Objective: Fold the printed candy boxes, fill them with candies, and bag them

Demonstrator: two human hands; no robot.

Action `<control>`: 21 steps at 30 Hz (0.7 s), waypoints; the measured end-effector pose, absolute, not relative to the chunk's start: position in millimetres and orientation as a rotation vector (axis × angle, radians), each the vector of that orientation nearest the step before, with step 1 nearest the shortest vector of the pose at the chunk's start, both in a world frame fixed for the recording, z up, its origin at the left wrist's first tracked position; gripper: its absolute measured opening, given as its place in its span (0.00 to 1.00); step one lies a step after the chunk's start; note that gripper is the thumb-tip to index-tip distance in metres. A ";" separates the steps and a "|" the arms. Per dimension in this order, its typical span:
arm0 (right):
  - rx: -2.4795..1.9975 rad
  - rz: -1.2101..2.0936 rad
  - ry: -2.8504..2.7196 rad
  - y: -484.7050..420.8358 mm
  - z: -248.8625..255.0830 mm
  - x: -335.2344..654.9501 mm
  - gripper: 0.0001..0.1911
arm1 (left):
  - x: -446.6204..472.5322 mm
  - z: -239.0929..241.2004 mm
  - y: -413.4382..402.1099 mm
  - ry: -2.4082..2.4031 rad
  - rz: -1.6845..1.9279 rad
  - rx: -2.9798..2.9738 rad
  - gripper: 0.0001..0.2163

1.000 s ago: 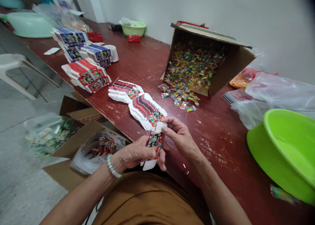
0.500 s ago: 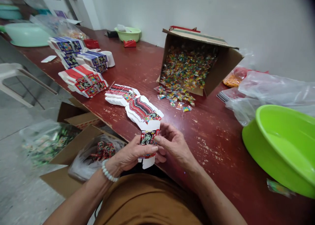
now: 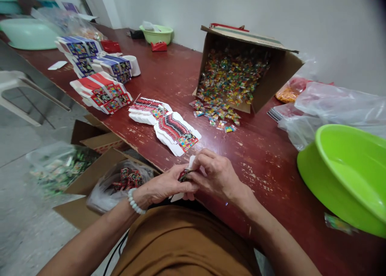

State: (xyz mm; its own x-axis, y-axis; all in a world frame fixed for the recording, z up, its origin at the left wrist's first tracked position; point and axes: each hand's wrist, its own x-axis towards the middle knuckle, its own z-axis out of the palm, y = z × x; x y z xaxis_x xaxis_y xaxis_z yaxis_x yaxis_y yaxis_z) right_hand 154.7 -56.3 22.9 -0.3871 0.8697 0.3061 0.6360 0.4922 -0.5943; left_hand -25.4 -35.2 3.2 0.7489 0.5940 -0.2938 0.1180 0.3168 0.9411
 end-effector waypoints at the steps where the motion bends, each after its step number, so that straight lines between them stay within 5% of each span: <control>1: -1.231 0.524 -2.158 -56.6 23.3 156.2 0.06 | -25.2 2.7 -34.6 0.683 0.342 1.241 0.10; 11: -1.105 0.916 -1.978 -60.3 19.1 167.4 0.04 | -32.3 -1.5 -23.0 0.608 0.190 1.303 0.16; 16: -0.966 1.256 -1.923 -58.2 17.0 174.3 0.30 | -35.7 -1.6 -21.3 0.664 0.099 1.242 0.16; 21: -0.825 1.386 -2.049 -62.8 25.8 166.3 0.36 | -31.3 2.6 -23.2 0.757 0.122 1.341 0.16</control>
State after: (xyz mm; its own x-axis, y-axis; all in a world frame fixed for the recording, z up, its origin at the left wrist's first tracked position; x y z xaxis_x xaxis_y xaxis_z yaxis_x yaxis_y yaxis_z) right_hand 166.3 -62.8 25.8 -0.6745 0.7331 0.0867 0.1924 0.2879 -0.9381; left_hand -31.3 -23.2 2.6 0.7599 0.4933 -0.4234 0.3356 0.2600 0.9054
